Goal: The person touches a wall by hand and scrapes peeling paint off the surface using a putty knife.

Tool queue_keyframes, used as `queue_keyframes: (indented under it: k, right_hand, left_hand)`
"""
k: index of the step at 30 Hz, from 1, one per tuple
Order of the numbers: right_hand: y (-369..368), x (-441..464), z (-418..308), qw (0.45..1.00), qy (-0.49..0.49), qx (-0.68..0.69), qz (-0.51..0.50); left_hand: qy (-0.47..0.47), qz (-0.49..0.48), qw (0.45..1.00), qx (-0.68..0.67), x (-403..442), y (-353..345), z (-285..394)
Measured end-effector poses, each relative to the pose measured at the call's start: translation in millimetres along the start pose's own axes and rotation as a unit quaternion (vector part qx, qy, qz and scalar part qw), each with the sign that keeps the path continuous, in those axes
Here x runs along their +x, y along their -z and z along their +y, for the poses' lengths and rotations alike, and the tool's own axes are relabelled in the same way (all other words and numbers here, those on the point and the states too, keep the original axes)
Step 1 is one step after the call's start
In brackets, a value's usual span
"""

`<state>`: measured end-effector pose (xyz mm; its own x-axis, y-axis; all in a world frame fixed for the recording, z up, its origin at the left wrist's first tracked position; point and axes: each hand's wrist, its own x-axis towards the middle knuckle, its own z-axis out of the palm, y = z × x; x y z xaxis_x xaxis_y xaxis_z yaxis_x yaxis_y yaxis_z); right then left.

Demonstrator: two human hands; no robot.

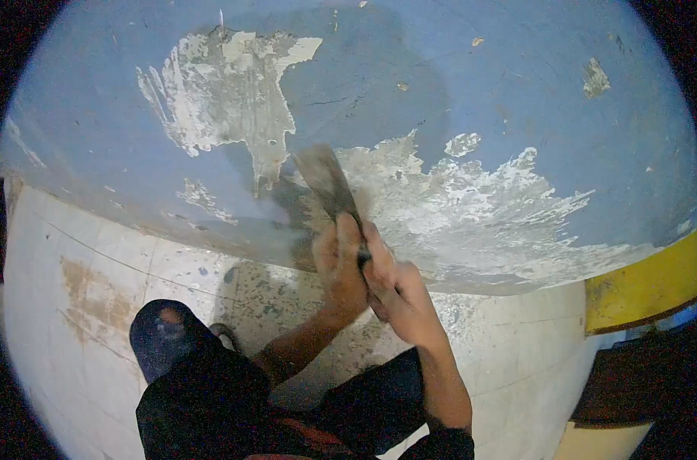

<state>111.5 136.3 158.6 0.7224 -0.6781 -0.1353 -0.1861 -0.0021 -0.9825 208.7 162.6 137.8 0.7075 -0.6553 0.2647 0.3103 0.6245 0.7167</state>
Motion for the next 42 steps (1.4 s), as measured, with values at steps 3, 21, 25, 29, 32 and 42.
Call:
queue_keyframes:
  k: [3, 21, 25, 29, 32, 42]
  right_hand:
    - [8.4, -22.1, 2.7, 0.998, -0.062, 0.005, 0.018]
    - [-35.6, 42.6, -31.0, 0.924, 0.198, -0.327, -0.023]
    - [-88.2, 67.9, -63.4, 0.889, 0.293, -0.350, -0.039]
    - [-61.8, 47.1, -15.4, 0.857, 0.426, -0.277, -0.084]
    - [-34.1, 13.0, -3.7, 0.907, 0.318, -0.271, 0.052]
    - [-24.7, -22.6, 1.9, 0.985, 0.040, -0.162, 0.047]
  left_hand:
    - [0.094, -0.060, 0.983, -0.147, -20.6, -1.0, -17.7]
    - [-0.049, 0.123, 0.974, -0.182, 35.2, 31.6, 5.1]
    - [-0.175, 0.007, 0.891, -0.420, 68.6, 52.5, 64.0]
    - [-0.170, 0.107, 0.979, 0.023, 24.9, 49.6, 36.9]
    - [-0.001, -0.020, 0.997, -0.073, -16.9, 24.0, 0.1]
    - [0.169, -0.224, 0.936, -0.213, -23.5, 38.4, -3.0]
